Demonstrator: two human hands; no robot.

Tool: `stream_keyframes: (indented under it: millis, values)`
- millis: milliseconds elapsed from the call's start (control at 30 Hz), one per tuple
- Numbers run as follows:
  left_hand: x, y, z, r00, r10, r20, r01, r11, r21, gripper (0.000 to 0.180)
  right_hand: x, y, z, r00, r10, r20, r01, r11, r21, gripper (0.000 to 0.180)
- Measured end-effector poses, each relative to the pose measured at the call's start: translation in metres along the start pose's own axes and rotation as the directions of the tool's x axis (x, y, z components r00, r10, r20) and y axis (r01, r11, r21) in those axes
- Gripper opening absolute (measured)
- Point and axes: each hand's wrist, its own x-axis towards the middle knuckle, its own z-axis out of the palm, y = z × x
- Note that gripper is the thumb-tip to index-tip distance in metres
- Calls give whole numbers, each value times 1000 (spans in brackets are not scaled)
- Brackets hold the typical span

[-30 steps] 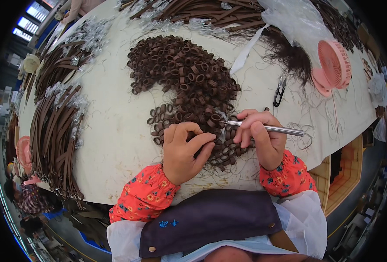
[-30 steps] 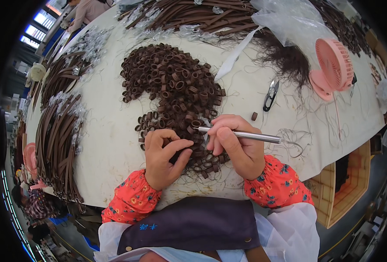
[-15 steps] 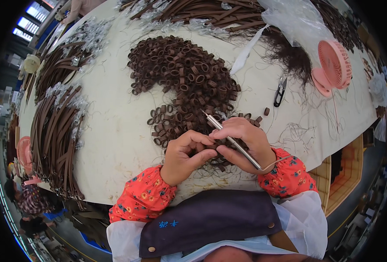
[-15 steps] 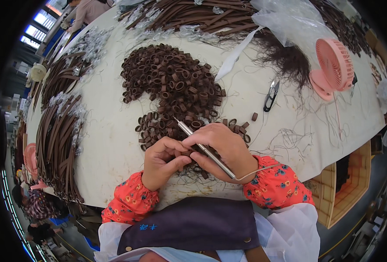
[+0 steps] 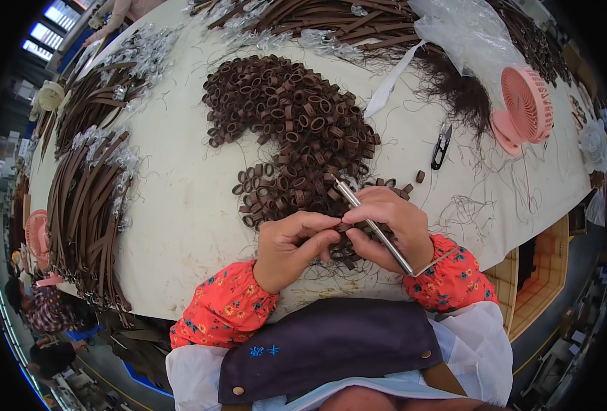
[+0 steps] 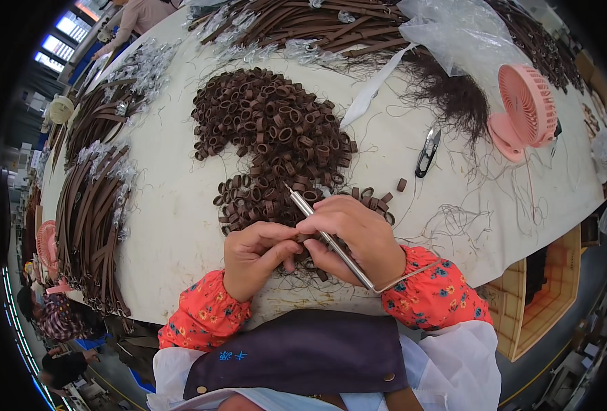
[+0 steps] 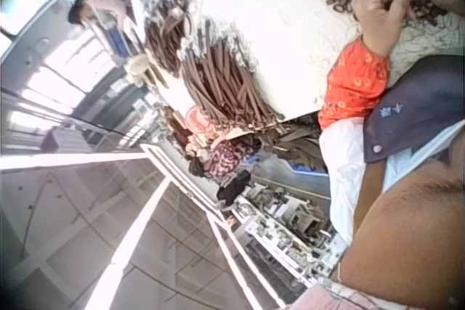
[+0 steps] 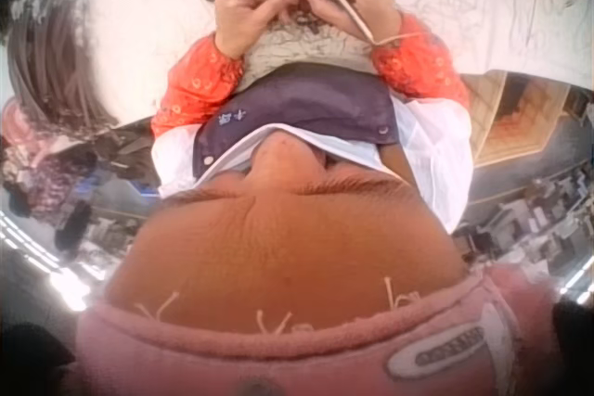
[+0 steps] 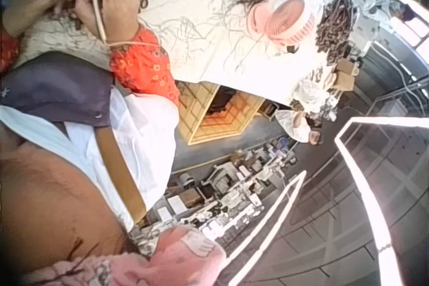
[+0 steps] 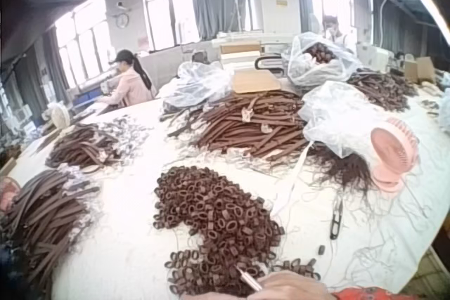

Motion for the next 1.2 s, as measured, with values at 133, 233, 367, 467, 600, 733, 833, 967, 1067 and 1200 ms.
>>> stream_keyframes:
  millis: [133,233,367,467,600,733,833,967,1067,1200]
  values:
    - [2,1,-2,973,231,18,-225,921,318,13,4,0,-2,999,-47,15,47,999,3,36]
    - [5,-3,-3,921,385,61,-373,827,421,12,4,-2,0,999,-32,13,32,999,17,35]
    - [3,-6,4,978,206,-22,-201,969,140,9,3,-2,1,1000,-10,9,10,1000,-3,33]
    - [1,-6,7,999,51,18,-48,993,-112,9,3,-1,-1,999,-25,45,25,1000,-18,32]
    - [2,-13,7,996,93,-6,-93,994,-57,8,2,0,1,995,-7,95,11,999,-47,30]
    - [1,-13,2,996,89,14,-90,995,52,8,1,-6,-1,977,195,91,-204,973,105,23]
    - [1,-15,1,994,106,-14,-104,988,115,8,0,-10,-6,917,379,127,-391,785,481,23]
    - [0,-16,0,993,117,-8,-114,981,157,8,2,-6,-17,901,380,210,-424,664,616,23]
    - [0,-14,0,993,120,11,-120,974,193,8,0,-4,-17,903,361,234,-426,674,603,25]
    - [0,-12,1,991,132,20,-134,966,219,8,-1,-4,-14,894,364,263,-447,665,599,24]
